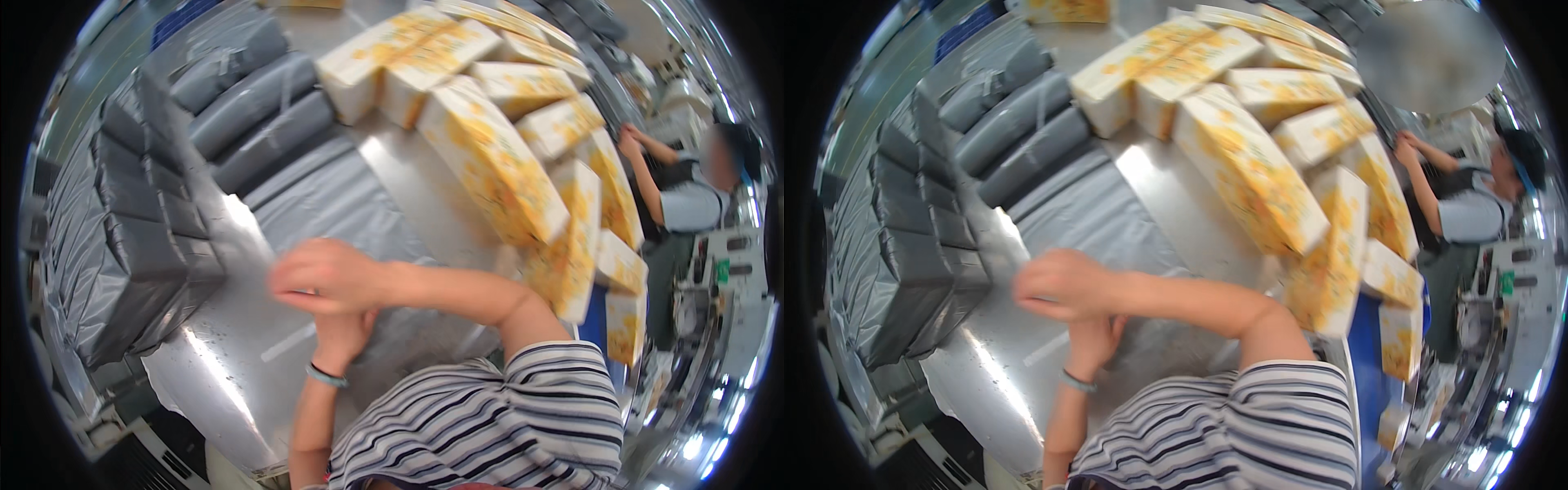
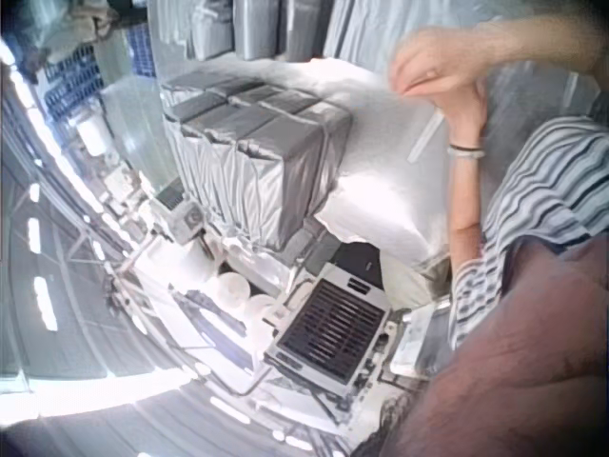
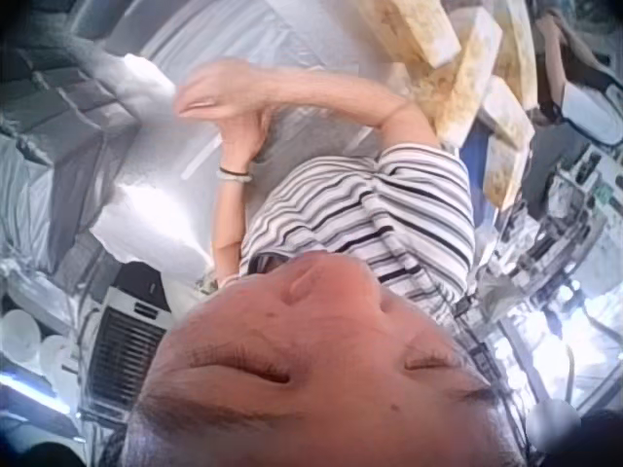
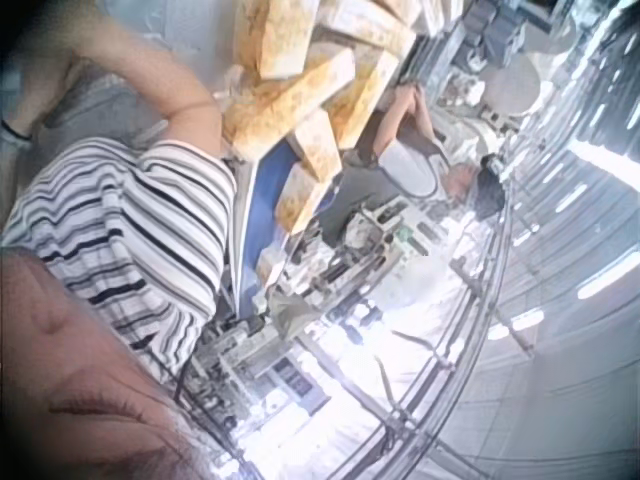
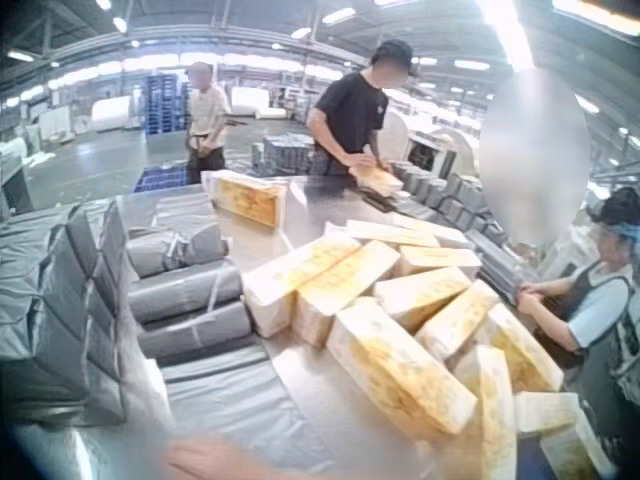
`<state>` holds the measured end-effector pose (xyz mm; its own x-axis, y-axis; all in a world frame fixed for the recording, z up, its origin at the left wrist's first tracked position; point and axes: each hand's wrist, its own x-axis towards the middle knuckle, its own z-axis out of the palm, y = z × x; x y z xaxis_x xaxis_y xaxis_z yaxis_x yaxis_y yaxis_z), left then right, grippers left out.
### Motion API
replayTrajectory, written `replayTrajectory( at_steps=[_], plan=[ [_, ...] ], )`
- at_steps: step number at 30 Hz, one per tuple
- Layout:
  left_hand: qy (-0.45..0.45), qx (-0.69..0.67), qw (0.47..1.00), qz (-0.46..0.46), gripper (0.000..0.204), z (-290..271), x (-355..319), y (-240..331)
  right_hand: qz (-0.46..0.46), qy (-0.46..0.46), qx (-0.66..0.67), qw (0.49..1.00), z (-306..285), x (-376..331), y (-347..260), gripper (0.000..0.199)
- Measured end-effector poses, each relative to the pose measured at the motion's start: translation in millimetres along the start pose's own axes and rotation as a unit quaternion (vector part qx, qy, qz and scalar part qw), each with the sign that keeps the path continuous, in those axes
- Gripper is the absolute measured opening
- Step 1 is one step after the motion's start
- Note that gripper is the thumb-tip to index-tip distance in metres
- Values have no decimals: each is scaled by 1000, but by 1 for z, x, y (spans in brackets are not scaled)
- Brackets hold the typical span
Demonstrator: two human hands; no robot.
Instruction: The person picks up yellow boxes and slides them into gray plastic sleeves. They fold the bag openings and stack the packaged items in piles on a metal table, moving between different stacks to organize the work.
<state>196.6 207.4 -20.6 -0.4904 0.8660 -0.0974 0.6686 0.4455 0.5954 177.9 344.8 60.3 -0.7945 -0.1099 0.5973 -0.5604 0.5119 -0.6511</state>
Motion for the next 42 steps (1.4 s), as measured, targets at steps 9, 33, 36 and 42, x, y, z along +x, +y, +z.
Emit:
replayTrajectory(
  at_steps=[9, 33, 36, 42],
  plan=[
    [63, 196, 978, 37, 73, 24, -1, 0, 533, 74, -512, 670, -200, -266, -103, 99],
    [143, -402, 866, -259, 31, 92, -182, 52, 631, -125, 165, 747, -87, -268, -96, 39],
    [336, -62, 939, -41, 48, 27, -115, -9, 183, -37, -210, 960, -85, -204, -39, 22],
    [68, 199, 977, -28, 26, 1, -43, 5, 142, -247, -304, 909, -70, -161, 42, 20]
  ],
)
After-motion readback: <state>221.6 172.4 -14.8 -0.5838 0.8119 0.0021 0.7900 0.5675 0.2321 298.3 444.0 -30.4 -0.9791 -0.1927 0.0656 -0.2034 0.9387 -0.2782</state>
